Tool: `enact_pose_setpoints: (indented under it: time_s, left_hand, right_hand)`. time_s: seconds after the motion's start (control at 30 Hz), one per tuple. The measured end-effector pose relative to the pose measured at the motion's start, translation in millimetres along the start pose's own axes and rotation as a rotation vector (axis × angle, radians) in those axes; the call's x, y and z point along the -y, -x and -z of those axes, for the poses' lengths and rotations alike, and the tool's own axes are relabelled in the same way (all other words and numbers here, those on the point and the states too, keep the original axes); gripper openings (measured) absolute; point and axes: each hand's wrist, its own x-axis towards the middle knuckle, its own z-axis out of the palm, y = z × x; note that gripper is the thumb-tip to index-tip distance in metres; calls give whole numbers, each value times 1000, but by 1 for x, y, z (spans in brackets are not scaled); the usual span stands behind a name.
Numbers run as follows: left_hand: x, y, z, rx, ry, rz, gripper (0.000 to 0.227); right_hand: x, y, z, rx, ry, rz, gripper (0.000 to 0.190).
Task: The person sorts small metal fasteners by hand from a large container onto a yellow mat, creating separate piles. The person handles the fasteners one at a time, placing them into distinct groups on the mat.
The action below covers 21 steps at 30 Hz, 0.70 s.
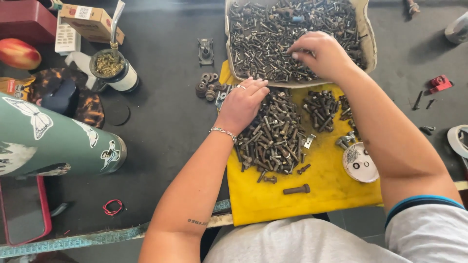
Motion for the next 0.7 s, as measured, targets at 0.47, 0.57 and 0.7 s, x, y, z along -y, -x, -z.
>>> enact_pose_setpoints:
  time_s: [0.47, 0.57, 0.7]
  left_hand:
    - [0, -2, 1, -15, 13, -1, 19]
    - [1, -1, 1, -18, 16, -1, 19]
    - [1, -1, 0, -21, 12, -3, 20]
  right_hand:
    - [-69, -52, -61, -26, 196, -39, 20]
    - [-80, -49, -62, -101, 190, -18, 12]
    - [-97, -48, -64, -140, 118, 14, 8]
